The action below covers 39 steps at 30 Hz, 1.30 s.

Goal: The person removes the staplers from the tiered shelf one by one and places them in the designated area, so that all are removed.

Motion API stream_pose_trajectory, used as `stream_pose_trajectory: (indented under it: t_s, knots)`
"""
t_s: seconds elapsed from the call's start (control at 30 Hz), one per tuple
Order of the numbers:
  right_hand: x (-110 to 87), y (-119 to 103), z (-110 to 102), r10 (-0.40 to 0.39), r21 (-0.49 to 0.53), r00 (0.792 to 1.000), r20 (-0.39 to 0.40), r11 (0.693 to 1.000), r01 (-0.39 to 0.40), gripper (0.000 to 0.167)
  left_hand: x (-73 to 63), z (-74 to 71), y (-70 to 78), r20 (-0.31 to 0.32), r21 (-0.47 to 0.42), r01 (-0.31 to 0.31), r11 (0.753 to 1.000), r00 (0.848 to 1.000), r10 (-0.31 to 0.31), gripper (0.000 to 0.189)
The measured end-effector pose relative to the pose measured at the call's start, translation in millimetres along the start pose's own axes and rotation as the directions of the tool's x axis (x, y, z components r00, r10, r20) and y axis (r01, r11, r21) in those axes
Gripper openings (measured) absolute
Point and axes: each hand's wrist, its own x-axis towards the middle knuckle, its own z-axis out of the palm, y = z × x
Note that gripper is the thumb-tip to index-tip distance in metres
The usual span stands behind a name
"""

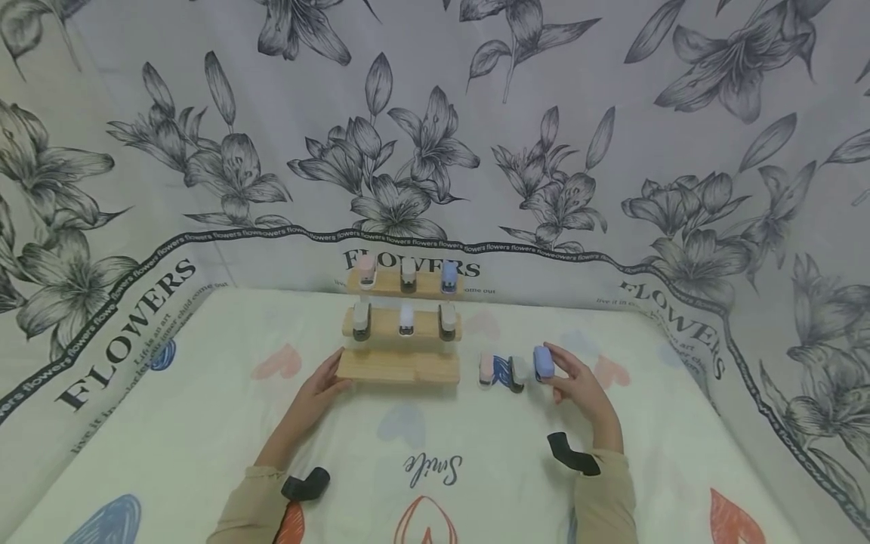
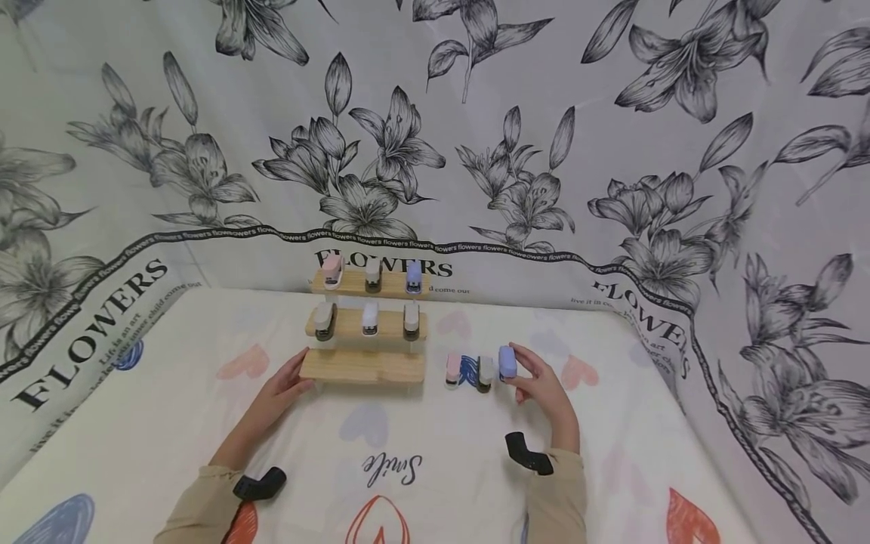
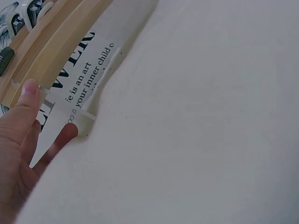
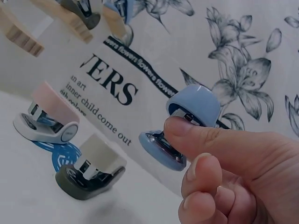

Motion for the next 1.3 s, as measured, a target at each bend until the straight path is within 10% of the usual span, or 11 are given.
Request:
stream_pose_trajectory:
  t_s: [0.9,1.3]
  knots:
    - [-4.9,36,-5,0.186,0.115,0.983,0.012,0.976,-0.186,0.065,0.0,1.0,-4.5,-0.01,0.025,0.039,0.999,0.999,-0.039,0.068]
    - [-9.4,41,-11,0.065,0.14,0.995,0.075,0.987,-0.075,0.071,1.7,1.8,-2.1,-0.005,0.004,0.051,0.999,0.999,-0.051,0.069]
